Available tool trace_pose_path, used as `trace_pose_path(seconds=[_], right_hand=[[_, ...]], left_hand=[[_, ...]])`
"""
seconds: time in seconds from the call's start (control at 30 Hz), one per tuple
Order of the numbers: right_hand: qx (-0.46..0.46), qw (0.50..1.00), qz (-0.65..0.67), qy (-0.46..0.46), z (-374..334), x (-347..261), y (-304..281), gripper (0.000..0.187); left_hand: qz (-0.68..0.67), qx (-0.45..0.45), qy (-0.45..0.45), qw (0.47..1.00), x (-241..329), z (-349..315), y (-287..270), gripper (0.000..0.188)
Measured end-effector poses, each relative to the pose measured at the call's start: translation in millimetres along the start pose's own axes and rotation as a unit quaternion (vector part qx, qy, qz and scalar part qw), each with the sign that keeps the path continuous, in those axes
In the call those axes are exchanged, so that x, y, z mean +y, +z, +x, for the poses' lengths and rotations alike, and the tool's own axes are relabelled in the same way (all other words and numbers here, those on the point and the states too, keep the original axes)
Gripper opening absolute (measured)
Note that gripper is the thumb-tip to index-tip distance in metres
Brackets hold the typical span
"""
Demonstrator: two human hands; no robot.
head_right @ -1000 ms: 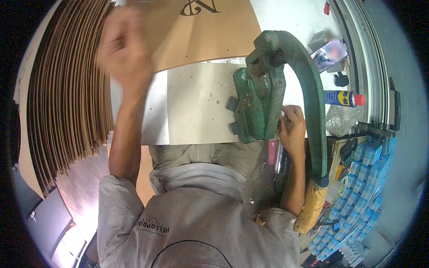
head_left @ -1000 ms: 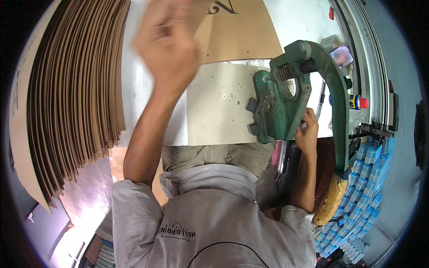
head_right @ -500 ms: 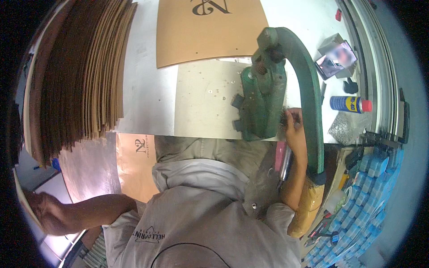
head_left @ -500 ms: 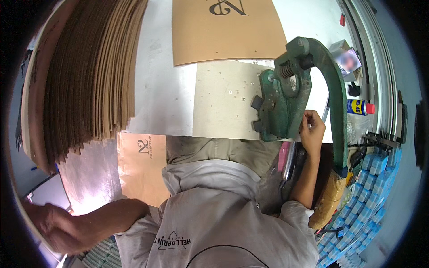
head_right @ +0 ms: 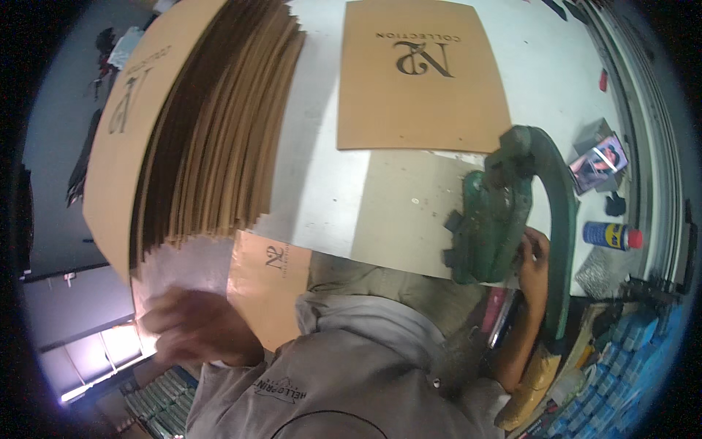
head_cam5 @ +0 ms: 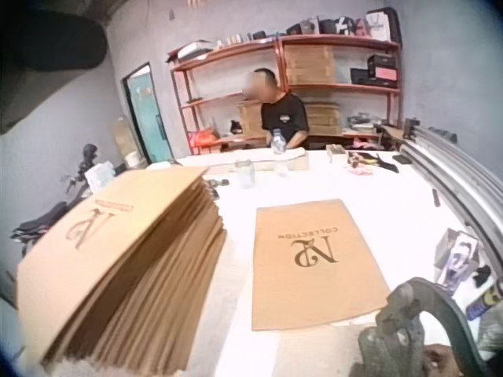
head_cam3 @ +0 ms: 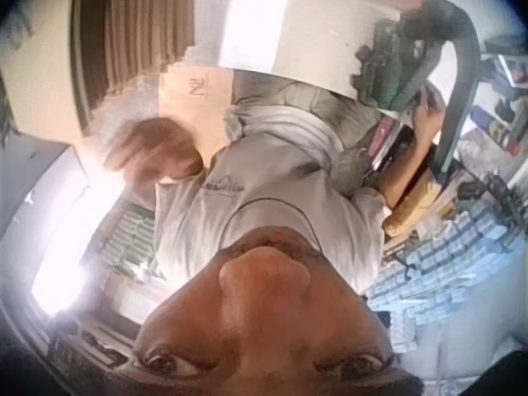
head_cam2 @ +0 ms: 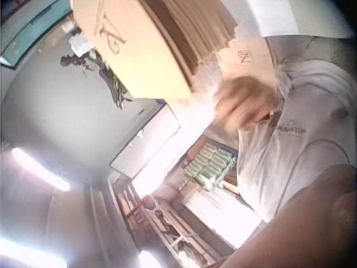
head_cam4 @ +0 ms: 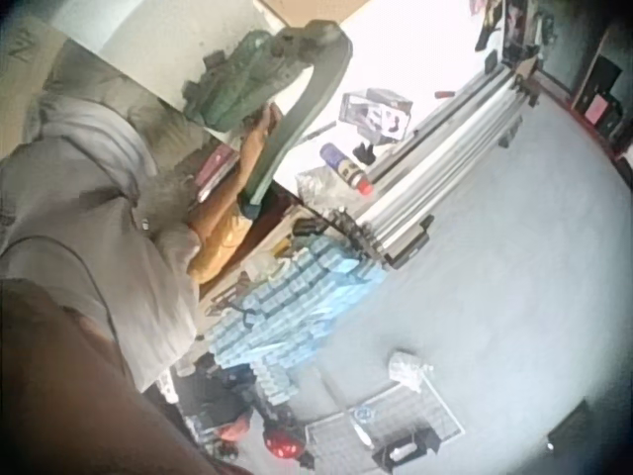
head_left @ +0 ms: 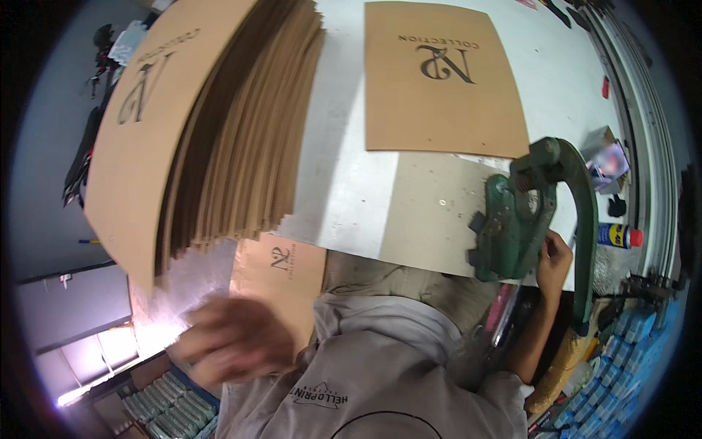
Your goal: The person repeatedly places brown paper bags under a green manual hole punch, inserts metal fasteners, and presses the handle to punch holes. They then remove the punched bags and set them aside, continuing the cycle with the next bag from a stack.
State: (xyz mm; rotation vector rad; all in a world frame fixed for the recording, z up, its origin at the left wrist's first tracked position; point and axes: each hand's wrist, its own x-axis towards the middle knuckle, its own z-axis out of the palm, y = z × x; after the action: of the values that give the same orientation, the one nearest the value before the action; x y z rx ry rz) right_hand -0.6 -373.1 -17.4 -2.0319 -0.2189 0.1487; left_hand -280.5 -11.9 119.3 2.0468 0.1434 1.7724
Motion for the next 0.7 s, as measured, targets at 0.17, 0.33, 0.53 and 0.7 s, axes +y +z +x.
trace_pose_path(seconds=[0.17,0.33,0.53,0.7], right_hand=[[0.0,0.992,-0.089,-0.084,13.5,-10.9,8.8,0.008],[-0.032,0.999,-0.005,-0.037,21.9,-16.1,14.0,0.011],[-0.1,0.99,0.074,-0.064,50.9,-4.2,39.2,0.029],[-0.17,0.981,0.09,-0.012,73.6,-0.4,58.7,0.035]], left_hand=[[-0.019,-0.306,-0.099,0.947,-65.6,-38.0,144.4,0.029],[-0.008,-0.394,0.004,0.919,-116.4,-62.9,235.2,0.036],[-0.058,-0.555,0.034,0.829,-134.0,-80.4,281.3,0.027],[0.042,-0.532,0.13,0.836,-122.2,-82.3,289.5,0.022]])
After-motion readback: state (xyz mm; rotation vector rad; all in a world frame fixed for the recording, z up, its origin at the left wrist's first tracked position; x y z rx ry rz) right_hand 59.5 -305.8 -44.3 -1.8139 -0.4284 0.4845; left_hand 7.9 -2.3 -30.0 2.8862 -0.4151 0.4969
